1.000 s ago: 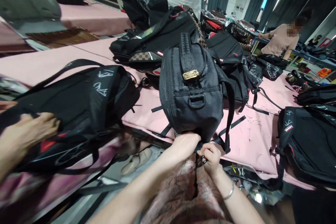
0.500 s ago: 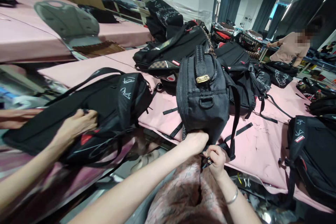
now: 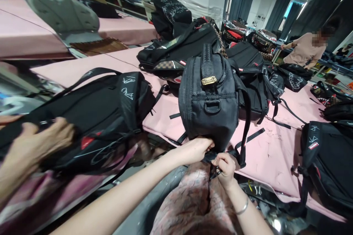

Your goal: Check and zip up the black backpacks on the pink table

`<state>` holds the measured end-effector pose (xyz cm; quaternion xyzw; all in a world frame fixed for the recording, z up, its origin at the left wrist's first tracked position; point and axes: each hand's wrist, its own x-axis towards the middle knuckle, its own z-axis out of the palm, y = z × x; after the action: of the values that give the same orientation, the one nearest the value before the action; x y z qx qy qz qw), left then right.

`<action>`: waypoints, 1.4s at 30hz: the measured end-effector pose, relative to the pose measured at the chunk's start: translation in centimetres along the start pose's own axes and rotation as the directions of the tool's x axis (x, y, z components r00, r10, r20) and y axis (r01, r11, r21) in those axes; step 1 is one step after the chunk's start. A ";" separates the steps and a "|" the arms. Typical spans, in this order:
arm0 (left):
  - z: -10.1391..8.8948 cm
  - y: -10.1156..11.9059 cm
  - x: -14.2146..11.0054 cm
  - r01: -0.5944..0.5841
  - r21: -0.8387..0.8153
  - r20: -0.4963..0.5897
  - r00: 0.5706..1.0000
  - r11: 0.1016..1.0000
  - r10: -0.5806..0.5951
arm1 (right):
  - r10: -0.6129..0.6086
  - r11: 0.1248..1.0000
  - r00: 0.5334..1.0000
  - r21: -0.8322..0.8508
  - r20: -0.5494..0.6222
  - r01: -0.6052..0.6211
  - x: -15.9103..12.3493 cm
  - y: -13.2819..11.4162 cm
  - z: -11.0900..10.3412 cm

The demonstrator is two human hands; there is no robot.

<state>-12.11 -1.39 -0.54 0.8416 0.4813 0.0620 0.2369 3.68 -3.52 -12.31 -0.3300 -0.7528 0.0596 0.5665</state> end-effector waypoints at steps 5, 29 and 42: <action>-0.1 0.3 1.1 0.032 0.010 0.112 0.993 0.999 -0.033 | -0.002 1.000 1.000 -0.005 -0.003 0.002 0.2 0.0 0.1; 2.7 -0.5 -0.4 -0.005 0.117 -0.235 0.971 0.993 0.032 | 0.045 0.996 0.997 0.071 0.059 -0.049 -0.1 0.1 0.8; -4.3 -0.4 -9.6 -0.004 -0.831 -0.226 0.916 0.556 -0.332 | 0.074 0.994 0.995 0.074 0.069 -0.079 -0.5 0.3 -0.1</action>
<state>-18.93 -7.85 4.23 0.5600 0.5097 0.4060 0.5116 3.94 -3.59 -12.88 -0.3344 -0.7550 0.1209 0.5510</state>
